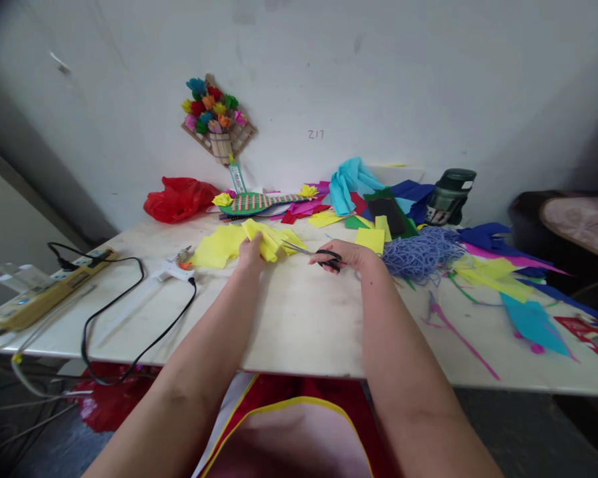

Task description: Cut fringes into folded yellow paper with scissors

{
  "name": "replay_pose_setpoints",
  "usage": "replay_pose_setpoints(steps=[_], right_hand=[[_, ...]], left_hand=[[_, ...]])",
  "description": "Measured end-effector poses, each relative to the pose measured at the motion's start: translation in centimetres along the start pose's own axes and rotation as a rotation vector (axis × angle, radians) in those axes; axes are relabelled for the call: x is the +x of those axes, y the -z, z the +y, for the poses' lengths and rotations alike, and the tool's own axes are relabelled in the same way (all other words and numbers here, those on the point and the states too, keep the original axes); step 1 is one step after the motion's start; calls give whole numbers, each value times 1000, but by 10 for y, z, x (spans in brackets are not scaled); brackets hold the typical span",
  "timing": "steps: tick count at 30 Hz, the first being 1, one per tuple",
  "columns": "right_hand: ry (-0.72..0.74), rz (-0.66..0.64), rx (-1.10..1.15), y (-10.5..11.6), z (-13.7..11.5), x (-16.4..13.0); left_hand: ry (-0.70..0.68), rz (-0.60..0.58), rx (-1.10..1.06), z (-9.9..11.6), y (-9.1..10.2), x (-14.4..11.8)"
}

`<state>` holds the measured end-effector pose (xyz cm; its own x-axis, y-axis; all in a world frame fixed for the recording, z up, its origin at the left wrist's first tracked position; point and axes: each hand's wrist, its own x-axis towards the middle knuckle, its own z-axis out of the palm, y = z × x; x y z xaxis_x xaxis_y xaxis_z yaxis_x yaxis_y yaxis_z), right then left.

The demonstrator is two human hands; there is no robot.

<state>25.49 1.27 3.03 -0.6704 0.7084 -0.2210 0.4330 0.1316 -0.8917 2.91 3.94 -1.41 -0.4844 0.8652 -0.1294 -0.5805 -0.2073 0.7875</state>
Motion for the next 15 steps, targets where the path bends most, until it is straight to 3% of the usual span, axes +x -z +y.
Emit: replay_pose_setpoints(steps=[5, 15], right_hand=[[-50, 65, 0, -12, 1, 10], [25, 89, -12, -24, -1, 18]], left_hand=[[23, -2, -54, 2, -2, -3], [98, 9, -181, 1, -4, -1]])
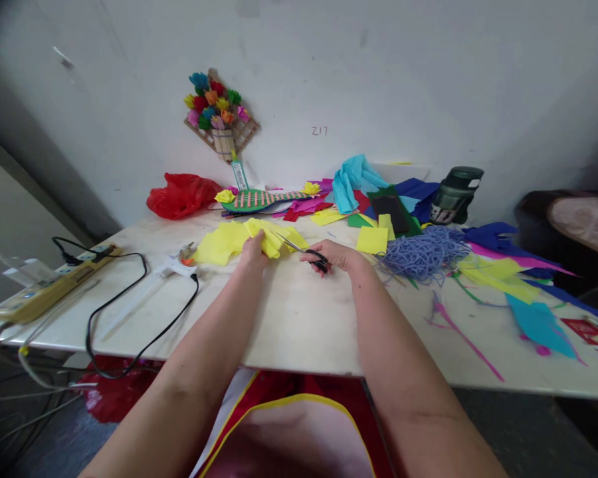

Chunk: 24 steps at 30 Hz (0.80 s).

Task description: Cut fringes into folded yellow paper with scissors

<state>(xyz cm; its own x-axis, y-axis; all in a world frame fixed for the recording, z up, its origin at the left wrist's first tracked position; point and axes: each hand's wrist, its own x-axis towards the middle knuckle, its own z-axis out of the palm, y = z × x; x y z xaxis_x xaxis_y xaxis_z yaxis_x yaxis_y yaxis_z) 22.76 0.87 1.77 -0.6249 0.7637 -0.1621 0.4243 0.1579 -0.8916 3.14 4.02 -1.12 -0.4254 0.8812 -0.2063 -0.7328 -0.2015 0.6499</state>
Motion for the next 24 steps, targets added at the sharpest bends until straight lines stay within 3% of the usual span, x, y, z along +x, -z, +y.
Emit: replay_pose_setpoints(steps=[24], right_hand=[[-9, 72, 13, -14, -1, 10]], left_hand=[[44, -43, -56, -6, 0, 3]])
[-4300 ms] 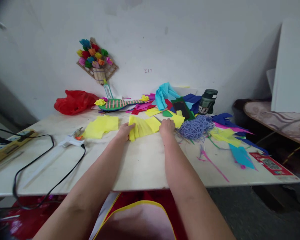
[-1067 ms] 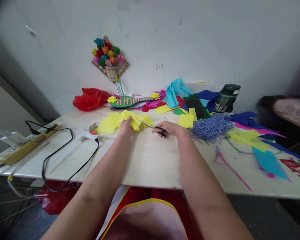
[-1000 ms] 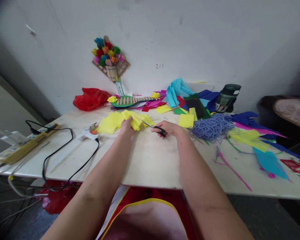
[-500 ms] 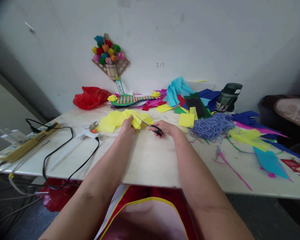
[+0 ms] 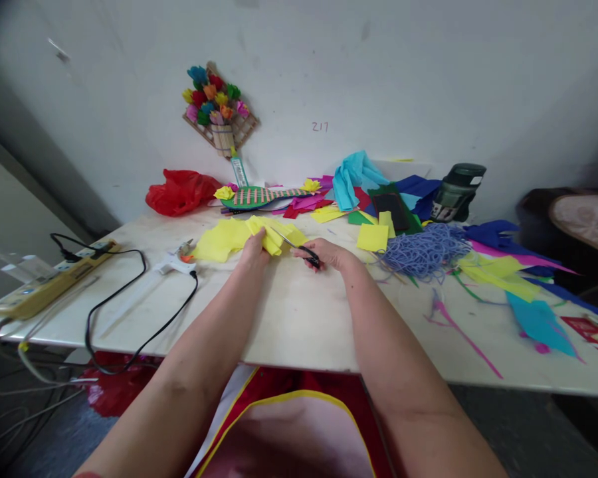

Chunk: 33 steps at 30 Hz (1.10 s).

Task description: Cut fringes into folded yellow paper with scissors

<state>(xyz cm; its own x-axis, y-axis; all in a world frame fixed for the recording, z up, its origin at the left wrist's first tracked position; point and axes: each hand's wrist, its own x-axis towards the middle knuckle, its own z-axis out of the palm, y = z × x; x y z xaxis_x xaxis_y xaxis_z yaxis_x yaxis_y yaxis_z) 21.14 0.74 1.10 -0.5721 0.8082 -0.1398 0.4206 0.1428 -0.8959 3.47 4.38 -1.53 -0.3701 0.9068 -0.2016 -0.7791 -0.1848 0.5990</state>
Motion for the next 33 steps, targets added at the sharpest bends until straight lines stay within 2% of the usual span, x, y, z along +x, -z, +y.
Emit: replay_pose_setpoints(steps=[23, 33], right_hand=[[-8, 56, -43, -3, -4, 1], [-18, 41, -80, -3, -7, -1]], left_hand=[[3, 6, -16, 0, 2, 4], [9, 14, -8, 0, 2, 5]])
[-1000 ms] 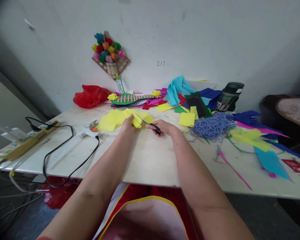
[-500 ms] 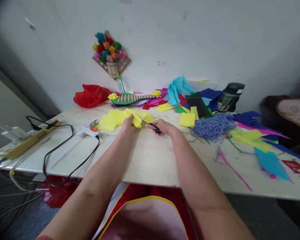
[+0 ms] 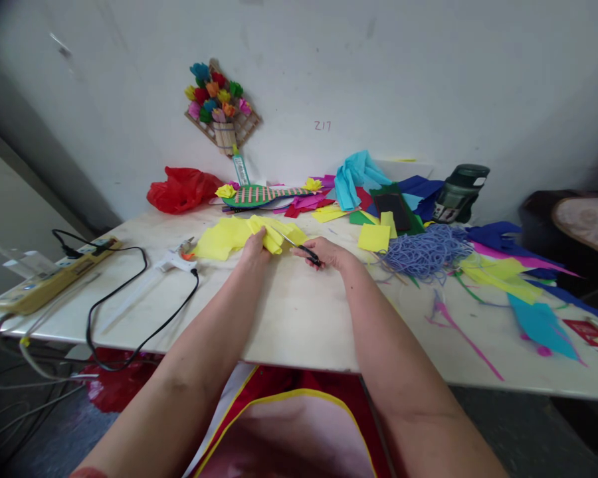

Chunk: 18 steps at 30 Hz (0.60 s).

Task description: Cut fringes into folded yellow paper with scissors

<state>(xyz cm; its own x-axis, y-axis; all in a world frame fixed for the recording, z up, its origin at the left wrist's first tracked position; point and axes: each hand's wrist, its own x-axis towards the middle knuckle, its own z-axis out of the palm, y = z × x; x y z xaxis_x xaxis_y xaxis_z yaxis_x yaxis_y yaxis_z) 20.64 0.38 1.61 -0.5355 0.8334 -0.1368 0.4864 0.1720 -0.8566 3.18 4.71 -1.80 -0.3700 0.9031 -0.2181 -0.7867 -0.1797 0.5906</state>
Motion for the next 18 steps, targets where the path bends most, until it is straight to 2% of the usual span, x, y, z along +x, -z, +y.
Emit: replay_pose_setpoints(steps=[7, 18], right_hand=[[29, -14, -3, 1, 3, 2], [-7, 13, 12, -1, 2, 2]], left_hand=[[6, -13, -8, -1, 0, 0], [1, 4, -2, 1, 0, -2]])
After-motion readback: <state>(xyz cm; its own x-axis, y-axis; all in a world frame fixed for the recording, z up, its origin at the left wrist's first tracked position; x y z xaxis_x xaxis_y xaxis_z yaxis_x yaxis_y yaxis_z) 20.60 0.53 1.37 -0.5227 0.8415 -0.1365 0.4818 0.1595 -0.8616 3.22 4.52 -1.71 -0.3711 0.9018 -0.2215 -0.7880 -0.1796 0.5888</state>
